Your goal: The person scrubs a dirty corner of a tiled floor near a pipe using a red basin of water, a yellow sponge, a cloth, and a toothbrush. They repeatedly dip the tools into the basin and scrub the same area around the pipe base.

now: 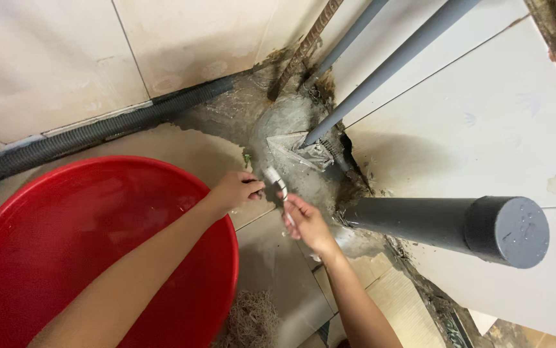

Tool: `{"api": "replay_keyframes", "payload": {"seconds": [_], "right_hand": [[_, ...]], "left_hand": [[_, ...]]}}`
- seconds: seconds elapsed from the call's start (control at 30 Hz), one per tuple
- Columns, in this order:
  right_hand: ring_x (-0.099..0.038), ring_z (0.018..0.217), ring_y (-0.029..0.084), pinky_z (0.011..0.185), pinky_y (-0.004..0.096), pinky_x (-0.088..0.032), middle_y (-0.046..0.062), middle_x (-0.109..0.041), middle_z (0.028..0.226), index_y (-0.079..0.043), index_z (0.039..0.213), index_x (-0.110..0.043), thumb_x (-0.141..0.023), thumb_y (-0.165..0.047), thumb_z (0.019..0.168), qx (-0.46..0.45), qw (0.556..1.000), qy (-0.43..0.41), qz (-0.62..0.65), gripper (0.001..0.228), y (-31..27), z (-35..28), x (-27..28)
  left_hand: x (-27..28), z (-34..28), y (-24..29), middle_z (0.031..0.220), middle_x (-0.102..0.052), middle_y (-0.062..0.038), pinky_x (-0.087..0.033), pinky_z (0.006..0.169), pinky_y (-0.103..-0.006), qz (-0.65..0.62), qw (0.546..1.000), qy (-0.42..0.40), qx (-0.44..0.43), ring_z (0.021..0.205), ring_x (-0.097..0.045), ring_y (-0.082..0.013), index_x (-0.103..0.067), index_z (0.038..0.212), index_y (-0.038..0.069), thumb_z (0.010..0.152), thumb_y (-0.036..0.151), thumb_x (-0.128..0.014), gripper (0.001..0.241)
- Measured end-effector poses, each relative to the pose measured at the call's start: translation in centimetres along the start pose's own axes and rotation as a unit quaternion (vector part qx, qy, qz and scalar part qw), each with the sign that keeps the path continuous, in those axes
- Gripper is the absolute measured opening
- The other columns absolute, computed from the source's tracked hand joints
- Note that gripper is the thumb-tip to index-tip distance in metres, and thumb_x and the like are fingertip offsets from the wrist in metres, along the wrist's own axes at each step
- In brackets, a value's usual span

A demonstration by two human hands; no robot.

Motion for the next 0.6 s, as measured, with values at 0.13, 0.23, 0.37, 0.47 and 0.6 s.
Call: {"api": "replay_keyframes", "payload": {"seconds": [0.13, 0.23, 0.37, 0.47, 0.6], "right_hand": [[-0.052, 0.059, 0.010, 0.051, 0.027, -0.046, 0.001, -0.060, 0.081, -0.010, 0.125, -0.061, -0.051, -0.017, 0.104, 0.095, 0.985, 0.129, -0.066, 0.023, 0.1, 4.0, 5.3], [-0.057, 0.065, 0.014, 0.058, 0.032, -0.049, 0.005, -0.064, 0.079, -0.010, 0.112, -0.070, -0.063, -0.025, 0.101, 0.120, 0.923, 0.276, -0.241, 0.020, -1.2, 8.3, 9.3], [-0.073, 0.084, 0.031, 0.076, 0.045, -0.055, 0.014, -0.075, 0.092, -0.019, 0.108, -0.079, -0.070, -0.035, 0.095, 0.078, 0.823, 0.350, -0.441, 0.022, -3.3, 13.1, 10.5], [-0.071, 0.092, 0.037, 0.080, 0.049, -0.055, 0.014, -0.074, 0.096, -0.019, 0.111, -0.075, -0.073, -0.039, 0.091, 0.075, 0.808, 0.352, -0.467, 0.028, -5.0, 15.1, 9.3], [-0.072, 0.097, 0.033, 0.086, 0.048, -0.055, 0.013, -0.077, 0.096, -0.019, 0.110, -0.073, -0.070, -0.040, 0.091, -0.007, 0.804, 0.340, -0.488, 0.029, -5.7, 16.2, 7.7]], "left_hand": [[1.0, -0.1, 1.3, 0.083, -0.076, -0.005, -0.052, 0.065, -0.0227, 0.035, 0.999, 0.010, -0.009, 0.071, -0.069, -0.0089, -0.074, 0.106, -0.001, 0.091, 0.020, -0.070, 0.027], [1.9, 0.4, 1.5, 0.082, -0.073, -0.006, -0.051, 0.064, -0.0243, 0.005, 0.999, 0.011, -0.041, 0.069, -0.064, -0.0097, -0.075, 0.100, -0.007, 0.092, 0.018, -0.071, 0.026], [2.0, 1.8, 0.4, 0.082, -0.072, -0.007, -0.054, 0.064, -0.0251, -0.077, 0.997, -0.010, -0.003, 0.069, -0.064, -0.0106, -0.074, 0.102, -0.006, 0.090, 0.014, -0.073, 0.023], [1.7, 2.7, -0.8, 0.083, -0.072, -0.007, -0.056, 0.065, -0.0256, -0.089, 0.995, -0.015, 0.039, 0.069, -0.065, -0.0113, -0.073, 0.103, -0.004, 0.090, 0.014, -0.073, 0.022], [1.6, 3.2, -1.3, 0.085, -0.072, -0.008, -0.057, 0.067, -0.0249, -0.102, 0.994, -0.027, 0.009, 0.071, -0.064, -0.0113, -0.074, 0.103, -0.004, 0.092, 0.016, -0.074, 0.024]]}}
Point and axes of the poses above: each hand's wrist, its own z-axis towards the middle knuckle, its own x-axis out of the back of the hand, y = z × x, the point moved 4 cm from there along z, towards the middle knuckle
